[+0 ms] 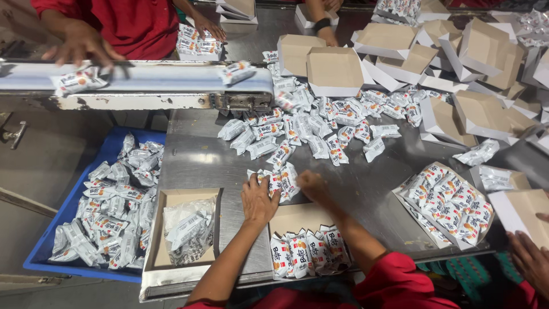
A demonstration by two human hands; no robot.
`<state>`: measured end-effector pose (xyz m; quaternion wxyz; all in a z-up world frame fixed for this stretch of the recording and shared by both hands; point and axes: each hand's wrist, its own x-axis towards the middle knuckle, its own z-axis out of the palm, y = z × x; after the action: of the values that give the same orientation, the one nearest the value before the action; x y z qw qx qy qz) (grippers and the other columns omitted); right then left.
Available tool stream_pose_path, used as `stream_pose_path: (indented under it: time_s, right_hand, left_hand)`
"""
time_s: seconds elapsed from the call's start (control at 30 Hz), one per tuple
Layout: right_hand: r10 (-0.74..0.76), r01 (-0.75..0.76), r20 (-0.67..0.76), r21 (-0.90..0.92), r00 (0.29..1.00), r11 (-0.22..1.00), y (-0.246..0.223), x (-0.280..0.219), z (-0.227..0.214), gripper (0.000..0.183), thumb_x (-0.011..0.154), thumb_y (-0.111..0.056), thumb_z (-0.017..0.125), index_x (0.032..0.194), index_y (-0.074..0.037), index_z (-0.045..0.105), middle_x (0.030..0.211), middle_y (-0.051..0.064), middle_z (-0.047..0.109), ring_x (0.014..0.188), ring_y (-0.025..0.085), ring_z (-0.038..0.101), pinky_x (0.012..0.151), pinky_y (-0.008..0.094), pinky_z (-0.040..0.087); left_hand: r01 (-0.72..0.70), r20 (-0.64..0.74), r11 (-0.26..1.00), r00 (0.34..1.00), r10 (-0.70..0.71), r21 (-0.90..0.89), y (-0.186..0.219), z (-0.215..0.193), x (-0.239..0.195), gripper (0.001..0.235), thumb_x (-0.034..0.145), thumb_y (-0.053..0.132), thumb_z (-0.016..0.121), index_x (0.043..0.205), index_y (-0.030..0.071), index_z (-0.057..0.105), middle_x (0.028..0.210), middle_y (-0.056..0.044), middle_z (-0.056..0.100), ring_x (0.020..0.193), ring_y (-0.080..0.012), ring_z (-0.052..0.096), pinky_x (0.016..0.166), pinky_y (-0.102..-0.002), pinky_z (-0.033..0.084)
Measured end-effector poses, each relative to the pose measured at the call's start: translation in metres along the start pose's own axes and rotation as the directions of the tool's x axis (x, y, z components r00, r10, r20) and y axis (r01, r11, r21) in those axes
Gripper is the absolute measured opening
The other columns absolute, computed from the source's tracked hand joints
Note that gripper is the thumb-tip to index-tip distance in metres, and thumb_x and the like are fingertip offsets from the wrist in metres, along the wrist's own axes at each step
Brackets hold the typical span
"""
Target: The person packs individually wrapped snack bars into small cardboard boxes on a factory assembly line. They pick up bars from a pile on a metal table, arrange them neatly inside the boxes, and pass the filled boxes down the line.
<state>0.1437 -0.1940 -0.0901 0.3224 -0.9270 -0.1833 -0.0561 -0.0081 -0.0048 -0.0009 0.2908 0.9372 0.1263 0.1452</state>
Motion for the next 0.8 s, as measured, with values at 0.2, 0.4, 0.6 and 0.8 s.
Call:
stream_pose_path:
  time_s: [0.2, 0.4, 0.6, 0.8]
  right_hand:
    - [-0.142, 0.128, -0.007, -0.401, 0.99, 0.907, -0.055, -0.011, -0.016, 0.024, 0.1, -0.038, 0.064, 0.095, -0.014, 0.068, 0.097, 0.01, 0.068, 0.1, 0.032, 0.064, 0.088, 0.056, 0.044]
    - [-0.407, 0.411, 0.068, -0.224, 0.911, 0.884, -0.075, 0.067, -0.024, 0.05, 0.086, 0.0, 0.056, 0.133, -0.016, 0.061, 0.131, 0.014, 0.062, 0.124, 0.034, 0.057, 0.097, 0.056, 0.041]
    - [-0.304, 0.392, 0.289, -0.331, 0.908, 0.858, -0.06, 0.103, -0.012, 0.056, 0.081, 0.001, 0.063, 0.134, -0.019, 0.057, 0.145, 0.01, 0.056, 0.132, 0.034, 0.049, 0.102, 0.058, 0.036]
    - [-0.095, 0.112, 0.064, -0.366, 0.993, 0.924, -0.066, 0.058, -0.05, 0.063, 0.08, -0.033, 0.077, 0.134, -0.01, 0.053, 0.121, 0.015, 0.064, 0.118, 0.033, 0.059, 0.099, 0.053, 0.04]
  left_hand:
    - [0.031, -0.013, 0.999, 0.999, -0.031, 0.01, -0.006, -0.012, -0.002, 0.068, 0.082, 0.048, 0.073, 0.138, 0.013, 0.058, 0.147, -0.021, 0.042, 0.133, -0.0401, 0.038, 0.104, -0.054, 0.035]
    - [0.002, 0.128, 0.998, 0.992, -0.01, 0.064, -0.001, -0.017, 0.007, 0.085, 0.082, 0.058, 0.071, 0.152, 0.02, 0.042, 0.162, -0.02, 0.023, 0.147, -0.045, 0.017, 0.111, -0.071, 0.018]
    - [-0.043, 0.245, 0.98, 0.969, -0.006, 0.193, 0.003, -0.018, 0.01, 0.084, 0.085, 0.065, 0.064, 0.154, 0.025, 0.04, 0.168, -0.013, 0.017, 0.154, -0.0401, 0.01, 0.114, -0.075, 0.008]
    - [-0.183, 0.162, 0.956, 0.976, 0.148, 0.228, 0.009, -0.022, 0.02, 0.077, 0.088, 0.069, 0.062, 0.147, 0.022, 0.05, 0.163, -0.016, 0.032, 0.154, -0.0396, 0.017, 0.115, -0.077, -0.001]
